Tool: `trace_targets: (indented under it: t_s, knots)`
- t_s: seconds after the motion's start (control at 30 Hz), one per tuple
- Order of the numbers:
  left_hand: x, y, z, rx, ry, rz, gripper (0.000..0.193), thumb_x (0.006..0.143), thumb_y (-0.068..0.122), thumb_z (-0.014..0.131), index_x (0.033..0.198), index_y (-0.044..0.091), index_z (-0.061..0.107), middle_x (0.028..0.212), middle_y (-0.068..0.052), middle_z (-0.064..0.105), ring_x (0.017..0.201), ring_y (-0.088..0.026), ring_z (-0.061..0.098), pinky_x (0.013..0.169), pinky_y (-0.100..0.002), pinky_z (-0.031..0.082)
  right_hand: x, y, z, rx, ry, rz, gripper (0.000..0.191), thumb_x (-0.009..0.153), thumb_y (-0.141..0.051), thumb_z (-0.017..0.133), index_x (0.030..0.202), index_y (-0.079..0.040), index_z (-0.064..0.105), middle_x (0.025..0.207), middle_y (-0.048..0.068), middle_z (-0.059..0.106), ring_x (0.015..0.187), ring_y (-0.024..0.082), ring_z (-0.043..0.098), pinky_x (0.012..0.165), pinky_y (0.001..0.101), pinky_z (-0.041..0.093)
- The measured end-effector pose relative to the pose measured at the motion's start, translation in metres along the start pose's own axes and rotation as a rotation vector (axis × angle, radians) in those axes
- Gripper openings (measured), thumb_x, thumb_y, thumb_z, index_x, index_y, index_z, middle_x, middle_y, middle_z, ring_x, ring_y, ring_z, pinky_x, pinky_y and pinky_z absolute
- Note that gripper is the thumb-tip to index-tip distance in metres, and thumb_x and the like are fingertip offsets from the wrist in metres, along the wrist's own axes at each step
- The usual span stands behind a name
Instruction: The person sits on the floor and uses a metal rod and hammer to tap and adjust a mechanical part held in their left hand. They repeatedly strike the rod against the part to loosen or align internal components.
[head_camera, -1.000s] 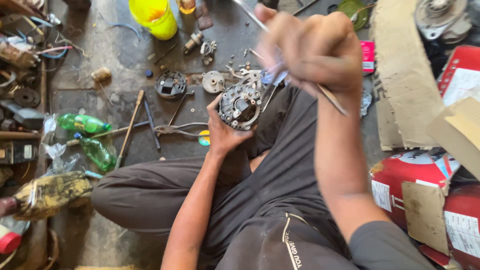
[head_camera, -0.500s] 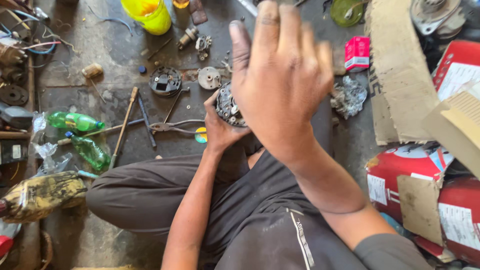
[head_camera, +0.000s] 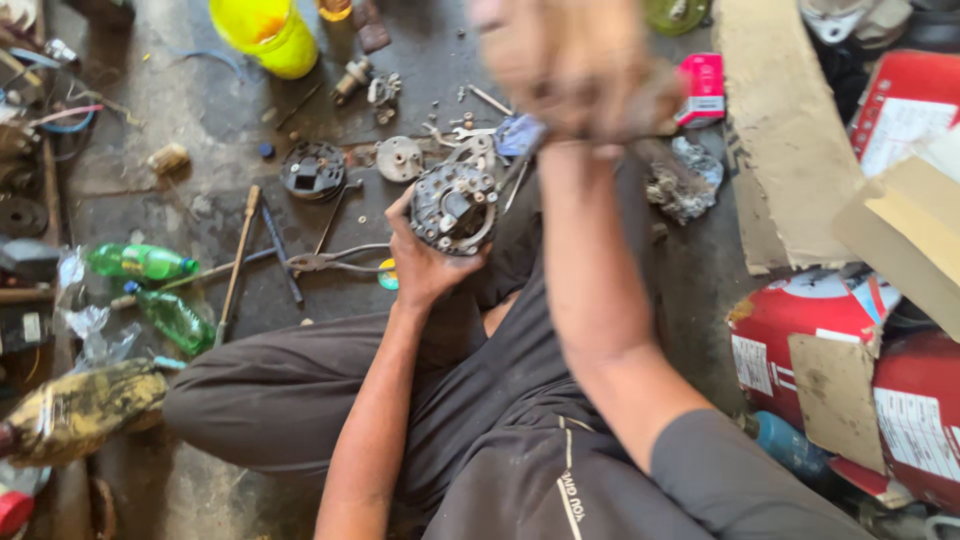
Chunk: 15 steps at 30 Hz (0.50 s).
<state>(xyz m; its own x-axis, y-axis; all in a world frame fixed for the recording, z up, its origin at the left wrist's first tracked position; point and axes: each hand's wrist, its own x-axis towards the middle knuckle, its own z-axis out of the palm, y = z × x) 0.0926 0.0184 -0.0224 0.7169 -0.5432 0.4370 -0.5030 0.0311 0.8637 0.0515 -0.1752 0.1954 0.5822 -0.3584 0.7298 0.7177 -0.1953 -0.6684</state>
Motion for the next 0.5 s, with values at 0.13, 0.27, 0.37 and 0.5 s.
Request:
trace_targets:
  t_s: [0.13,0.27,0.37,0.5]
  knots:
    - [0.001,0.001,0.002,-0.03,-0.005,-0.04,0.102,0.064,0.024,0.098,0.141,0.006,0.034,0.13,-0.02,0.065,0.12,-0.03,0.069,0.105,-0.041,0.056,0.0,0.006,0.016,-0.077,-0.087,0.161,0.027,0.109,-0.023,0.062,0.123,-0.002,0.053,0.112,0.014,0.06,0.107,0.032,0.057,0.091,0.0459,0.046]
    - [0.001,0.0,0.001,-0.032,0.024,-0.025,0.102,0.064,0.023,0.098,0.142,0.006,0.034,0.13,-0.02,0.065,0.12,-0.03,0.069,0.106,-0.041,0.055,0.025,-0.042,-0.001,-0.32,-0.376,0.276,0.037,0.11,-0.019,0.064,0.136,0.0,0.047,0.123,0.017,0.057,0.116,0.034,0.057,0.094,0.0479,0.05]
    - [0.0,0.001,-0.002,-0.044,0.019,-0.057,0.105,0.064,0.025,0.098,0.144,0.005,0.033,0.13,-0.02,0.065,0.121,-0.03,0.069,0.105,-0.04,0.056,0.025,-0.074,0.001,-0.749,-0.474,0.294,0.047,0.11,-0.017,0.065,0.146,0.002,0.042,0.131,0.019,0.055,0.123,0.036,0.058,0.097,0.0494,0.052]
    - [0.002,0.004,-0.01,-0.002,0.026,-0.036,0.11,0.061,0.027,0.099,0.146,0.004,0.033,0.13,-0.021,0.065,0.121,-0.032,0.069,0.104,-0.041,0.056,-0.011,-0.075,0.043,-1.806,-0.512,0.342,0.046,0.111,-0.013,0.064,0.15,0.005,0.048,0.121,0.018,0.059,0.107,0.032,0.062,0.076,0.0451,0.052]
